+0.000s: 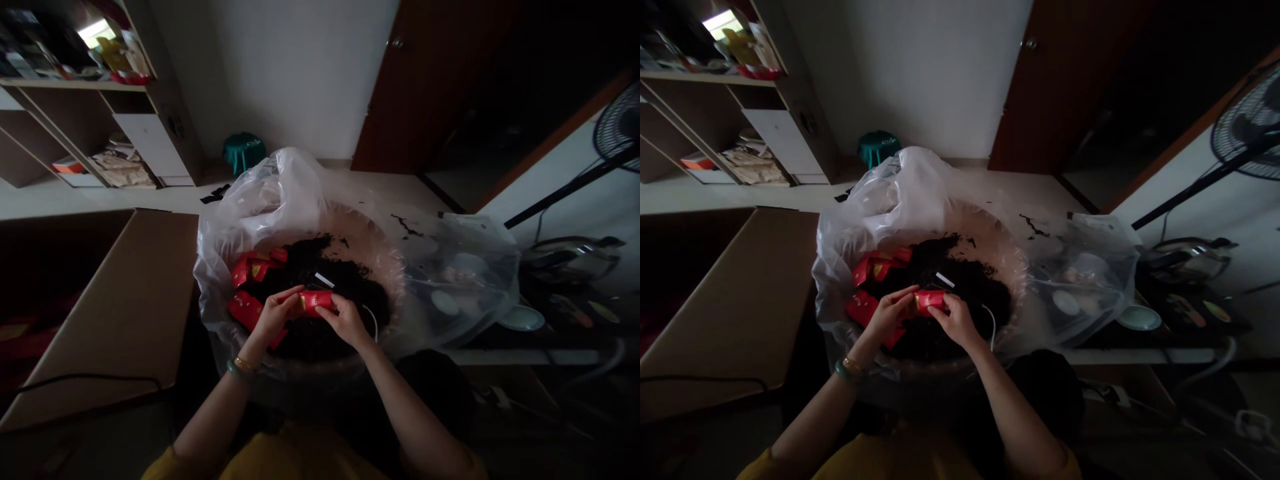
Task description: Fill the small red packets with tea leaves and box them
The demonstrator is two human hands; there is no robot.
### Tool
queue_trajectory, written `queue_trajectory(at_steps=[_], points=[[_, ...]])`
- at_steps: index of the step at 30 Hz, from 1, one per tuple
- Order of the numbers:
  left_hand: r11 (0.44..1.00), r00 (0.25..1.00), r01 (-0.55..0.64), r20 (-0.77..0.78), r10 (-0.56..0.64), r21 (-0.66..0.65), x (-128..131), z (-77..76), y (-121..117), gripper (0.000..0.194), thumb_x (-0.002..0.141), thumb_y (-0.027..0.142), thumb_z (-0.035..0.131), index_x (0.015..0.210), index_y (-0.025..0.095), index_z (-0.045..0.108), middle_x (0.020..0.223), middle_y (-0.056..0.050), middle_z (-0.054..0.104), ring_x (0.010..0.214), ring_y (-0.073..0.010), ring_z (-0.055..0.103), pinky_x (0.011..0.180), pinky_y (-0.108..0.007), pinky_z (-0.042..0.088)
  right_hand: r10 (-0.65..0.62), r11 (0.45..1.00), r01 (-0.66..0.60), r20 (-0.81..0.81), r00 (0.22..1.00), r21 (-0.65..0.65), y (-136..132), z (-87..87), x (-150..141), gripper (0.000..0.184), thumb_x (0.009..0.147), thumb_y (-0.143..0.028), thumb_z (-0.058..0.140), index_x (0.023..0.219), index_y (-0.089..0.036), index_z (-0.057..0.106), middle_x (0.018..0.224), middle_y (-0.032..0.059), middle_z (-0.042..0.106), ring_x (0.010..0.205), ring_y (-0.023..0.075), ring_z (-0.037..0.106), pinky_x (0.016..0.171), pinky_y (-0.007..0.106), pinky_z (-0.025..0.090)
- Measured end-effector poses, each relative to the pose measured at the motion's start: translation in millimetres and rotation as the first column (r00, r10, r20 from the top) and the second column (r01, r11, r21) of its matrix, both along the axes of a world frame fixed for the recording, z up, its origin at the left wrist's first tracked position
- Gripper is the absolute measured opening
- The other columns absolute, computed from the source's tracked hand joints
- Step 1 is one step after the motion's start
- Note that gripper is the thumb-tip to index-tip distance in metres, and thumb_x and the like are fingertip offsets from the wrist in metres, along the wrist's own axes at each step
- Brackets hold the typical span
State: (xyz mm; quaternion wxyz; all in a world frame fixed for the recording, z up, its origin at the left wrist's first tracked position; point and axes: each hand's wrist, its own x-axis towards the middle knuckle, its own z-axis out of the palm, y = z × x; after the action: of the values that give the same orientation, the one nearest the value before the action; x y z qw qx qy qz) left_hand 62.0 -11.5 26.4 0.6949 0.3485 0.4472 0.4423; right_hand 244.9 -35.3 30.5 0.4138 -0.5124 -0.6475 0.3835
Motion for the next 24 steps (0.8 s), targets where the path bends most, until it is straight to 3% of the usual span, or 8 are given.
queue_trajectory(at_steps=[3,7,10,13,17,20,22,24], points=[[0.996,0.996,0.084,0.035,-0.084,-0.019,-1,-0.1,-2,0.06,0.062,0.046,0.079,0.11,0.012,0.069,0.078,-0.004,0.072,0.068,-0.0161,0.066,0.072,-0.033,0.056,0.125,0.984,-0.133,-0.07,0.99,-0.121,-3,5.3,-5,0.033,0.077,-0.046,0.065,0.095,-0.019,0.07,0.09,0.0045,0.073,0.085,0.0233,0.067,0.082,0.037,0.052],[0.982,0.981,0.186,0.063,-0.184,-0.038,-8,3.1,-4,0.057,0.068,0.051,0.074,0.11,0.013,0.068,0.085,-0.006,0.072,0.077,-0.0197,0.067,0.072,-0.036,0.057,-0.008,0.978,-0.002,-0.046,0.999,-0.211,0,3.7,-7,0.049,0.086,-0.057,0.047,0.086,-0.016,0.072,0.078,0.006,0.073,0.082,0.0255,0.067,0.084,0.04,0.051],[0.983,0.986,0.168,0.029,-0.167,-0.072,-13,4.6,-6,0.052,0.075,0.051,0.067,0.113,0.016,0.067,0.094,-0.008,0.071,0.083,-0.0216,0.067,0.065,-0.034,0.058,0.06,0.967,-0.091,-0.134,0.989,-0.238,-1,-2.7,-8,0.053,0.085,-0.062,0.046,0.092,-0.017,0.073,0.084,0.0066,0.073,0.091,0.0268,0.066,0.09,0.041,0.048],[0.983,0.984,0.168,-0.044,-0.171,-0.069,-16,3.8,-5,0.052,0.079,0.053,0.062,0.115,0.016,0.065,0.085,-0.006,0.072,0.077,-0.0197,0.068,0.065,-0.032,0.058,0.109,0.941,-0.184,-0.261,0.959,-0.283,-7,-10.4,-10,0.054,0.082,-0.065,0.05,0.099,-0.019,0.072,0.094,0.0059,0.074,0.097,0.0268,0.065,0.096,0.044,0.045],[0.982,0.941,0.175,-0.305,-0.146,0.068,-17,-1.9,-2,0.054,0.08,0.056,0.056,0.111,0.014,0.068,0.089,-0.008,0.073,0.08,-0.0221,0.068,0.073,-0.035,0.056,0.007,0.922,-0.157,-0.392,0.92,-0.353,-12,-18.0,-12,0.055,0.077,-0.066,0.056,0.104,-0.02,0.071,0.102,0.0068,0.073,0.1,0.028,0.065,0.098,0.046,0.044],[0.906,0.773,0.127,-0.613,0.165,0.403,-14,-5.8,-3,0.054,0.078,0.05,0.062,0.119,0.015,0.063,0.118,-0.013,0.066,0.105,-0.0284,0.061,0.088,-0.042,0.05,-0.052,0.907,-0.135,-0.424,0.904,-0.398,-7,-19.7,-11,0.057,0.076,-0.066,0.059,0.106,-0.019,0.07,0.102,0.0074,0.073,0.106,0.0286,0.063,0.101,0.046,0.042],[0.766,0.58,0.292,-0.743,0.336,0.574,-12,-5.9,-8,0.065,0.071,0.043,0.071,0.129,0.019,0.055,0.134,-0.014,0.056,0.12,-0.0319,0.05,0.098,-0.048,0.043,-0.048,0.892,-0.159,-0.437,0.898,-0.424,-2,-20.2,-11,0.058,0.075,-0.067,0.059,0.106,-0.019,0.07,0.102,0.0076,0.073,0.109,0.0281,0.061,0.103,0.046,0.039],[0.626,0.408,0.546,-0.829,0.381,0.557,-8,-4.0,-14,0.072,0.069,0.035,0.075,0.135,0.023,0.049,0.14,-0.012,0.051,0.127,-0.0332,0.043,0.1,-0.05,0.04,-0.03,0.881,-0.198,-0.468,0.883,-0.43,2,-21.3,-12,0.06,0.074,-0.068,0.059,0.107,-0.02,0.069,0.105,0.0074,0.072,0.109,0.0266,0.061,0.104,0.045,0.038]])
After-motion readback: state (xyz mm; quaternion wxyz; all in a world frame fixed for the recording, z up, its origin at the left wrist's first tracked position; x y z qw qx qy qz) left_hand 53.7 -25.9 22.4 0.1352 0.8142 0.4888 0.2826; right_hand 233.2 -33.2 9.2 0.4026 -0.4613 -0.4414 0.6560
